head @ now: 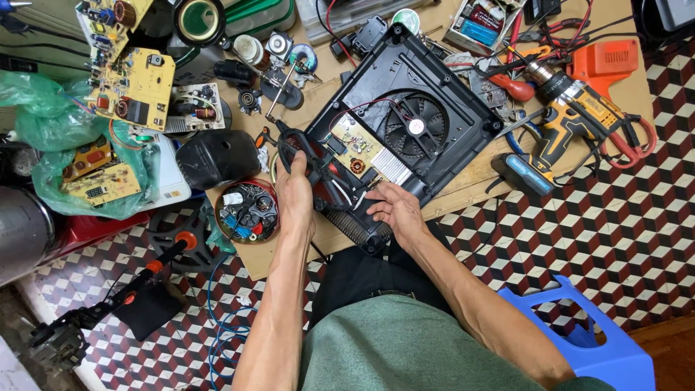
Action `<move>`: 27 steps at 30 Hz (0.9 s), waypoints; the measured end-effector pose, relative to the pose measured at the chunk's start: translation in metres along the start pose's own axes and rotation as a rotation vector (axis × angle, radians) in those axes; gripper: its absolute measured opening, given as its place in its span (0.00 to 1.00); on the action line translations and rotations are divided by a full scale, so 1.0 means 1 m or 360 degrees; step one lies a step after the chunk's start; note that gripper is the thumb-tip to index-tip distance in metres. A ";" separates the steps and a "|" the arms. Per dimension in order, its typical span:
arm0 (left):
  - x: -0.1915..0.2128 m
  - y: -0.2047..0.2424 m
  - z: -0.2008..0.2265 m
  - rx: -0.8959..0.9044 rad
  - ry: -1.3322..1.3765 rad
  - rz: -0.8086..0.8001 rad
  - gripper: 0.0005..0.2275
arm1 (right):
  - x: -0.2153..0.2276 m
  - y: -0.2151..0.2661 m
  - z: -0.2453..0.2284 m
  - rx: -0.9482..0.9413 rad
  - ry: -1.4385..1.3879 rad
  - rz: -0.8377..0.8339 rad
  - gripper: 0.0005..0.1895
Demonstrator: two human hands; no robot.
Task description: Disassembling and inspecting the internal components of an induction cooktop on a repair workbench.
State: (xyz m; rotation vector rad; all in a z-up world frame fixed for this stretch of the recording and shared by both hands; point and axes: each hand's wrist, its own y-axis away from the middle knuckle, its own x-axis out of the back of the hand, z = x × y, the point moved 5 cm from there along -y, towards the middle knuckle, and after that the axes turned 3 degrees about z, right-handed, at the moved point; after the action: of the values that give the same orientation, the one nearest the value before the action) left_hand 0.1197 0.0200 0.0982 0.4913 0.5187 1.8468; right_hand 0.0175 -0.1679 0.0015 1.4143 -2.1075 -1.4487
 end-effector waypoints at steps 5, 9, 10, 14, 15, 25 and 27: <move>-0.015 0.002 0.013 0.0090 -0.0143 0.0044 0.21 | 0.013 -0.015 0.013 0.0042 0.0071 -0.0098 0.13; -0.031 0.003 0.016 0.0159 -0.0032 0.0070 0.25 | 0.008 -0.002 -0.003 0.0168 0.0187 0.0067 0.17; -0.036 0.001 0.013 0.0158 -0.0028 0.0072 0.25 | 0.012 -0.002 0.002 0.0169 0.0190 0.0064 0.17; -0.057 -0.008 0.009 -0.0045 0.0004 0.0160 0.32 | -0.011 0.043 -0.050 0.1028 0.0980 0.0123 0.28; -0.062 -0.010 0.007 -0.0045 -0.0012 0.0210 0.34 | -0.028 0.062 -0.066 0.1023 0.1200 0.0032 0.29; -0.084 -0.015 0.017 -0.0168 -0.0467 0.0356 0.42 | -0.048 0.025 -0.103 0.0817 0.1499 -0.0153 0.19; -0.069 0.003 0.029 -0.0190 -0.0258 0.0186 0.41 | -0.023 -0.011 -0.095 0.0867 0.1429 -0.0155 0.19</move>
State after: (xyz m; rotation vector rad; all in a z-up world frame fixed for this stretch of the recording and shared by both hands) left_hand 0.1553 -0.0427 0.1175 0.5949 0.2736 1.9169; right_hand 0.0956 -0.2076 0.0459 1.8711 -1.8434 -0.1047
